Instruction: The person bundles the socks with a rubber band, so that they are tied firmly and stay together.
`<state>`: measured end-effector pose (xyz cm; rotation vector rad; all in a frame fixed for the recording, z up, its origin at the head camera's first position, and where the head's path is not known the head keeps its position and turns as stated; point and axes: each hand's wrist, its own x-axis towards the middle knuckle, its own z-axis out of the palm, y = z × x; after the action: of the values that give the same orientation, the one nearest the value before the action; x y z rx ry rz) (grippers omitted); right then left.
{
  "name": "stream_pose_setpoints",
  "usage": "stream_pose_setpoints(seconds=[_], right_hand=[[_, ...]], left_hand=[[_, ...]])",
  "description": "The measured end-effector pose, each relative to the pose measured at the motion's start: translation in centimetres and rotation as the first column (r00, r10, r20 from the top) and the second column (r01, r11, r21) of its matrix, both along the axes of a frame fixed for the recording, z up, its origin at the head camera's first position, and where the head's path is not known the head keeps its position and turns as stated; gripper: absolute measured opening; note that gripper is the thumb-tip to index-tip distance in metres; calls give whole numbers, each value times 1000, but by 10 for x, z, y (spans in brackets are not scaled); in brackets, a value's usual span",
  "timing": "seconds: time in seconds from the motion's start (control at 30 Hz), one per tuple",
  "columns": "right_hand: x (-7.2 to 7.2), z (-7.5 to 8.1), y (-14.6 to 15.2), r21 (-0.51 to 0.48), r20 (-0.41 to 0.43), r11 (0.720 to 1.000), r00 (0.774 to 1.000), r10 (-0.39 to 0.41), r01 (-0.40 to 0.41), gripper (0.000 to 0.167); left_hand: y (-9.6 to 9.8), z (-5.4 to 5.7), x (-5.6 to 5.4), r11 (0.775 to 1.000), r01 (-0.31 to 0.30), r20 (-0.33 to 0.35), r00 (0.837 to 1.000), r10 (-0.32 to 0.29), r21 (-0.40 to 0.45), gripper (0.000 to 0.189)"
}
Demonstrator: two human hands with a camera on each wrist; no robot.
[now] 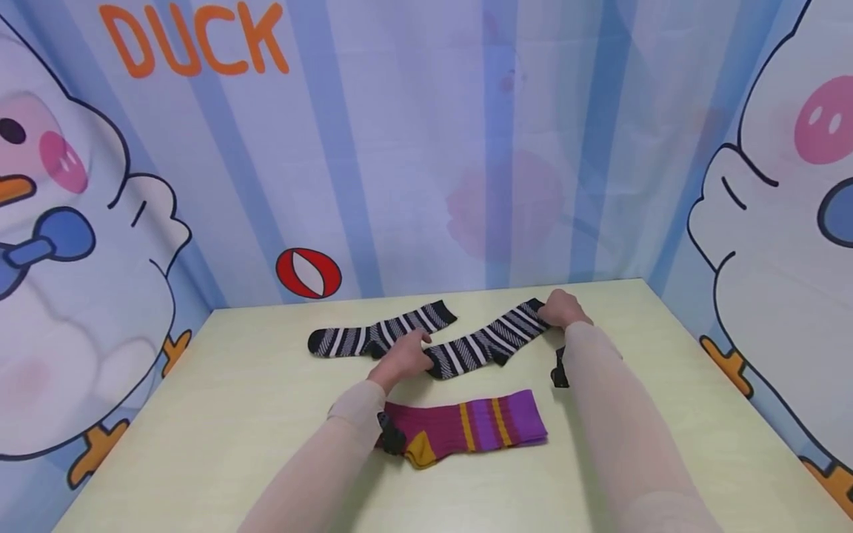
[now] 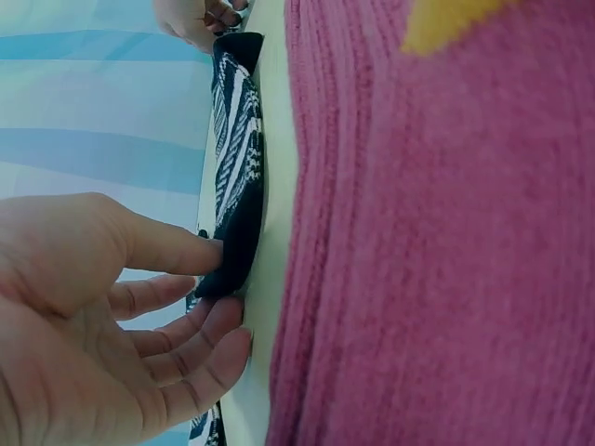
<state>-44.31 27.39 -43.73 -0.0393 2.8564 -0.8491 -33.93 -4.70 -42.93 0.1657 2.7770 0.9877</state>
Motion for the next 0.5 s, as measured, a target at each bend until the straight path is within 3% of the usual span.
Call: stream_pose_setpoints(seconds=[0.37,0.43,0.5], right_hand=[[2,4,3,-101,2,994,999,32,-32,36],[5,5,1,-135,-28,989,998,53,-57,29],[9,6,1,-176,-52,981,996,71,-79,10]], left_hand=[[3,3,-1,998,-12,-49,999,15,55,39],[3,3,-1,998,-10,-58,998,13,60,40],[2,1,-1,997,-1,-66,998,6,77,40]])
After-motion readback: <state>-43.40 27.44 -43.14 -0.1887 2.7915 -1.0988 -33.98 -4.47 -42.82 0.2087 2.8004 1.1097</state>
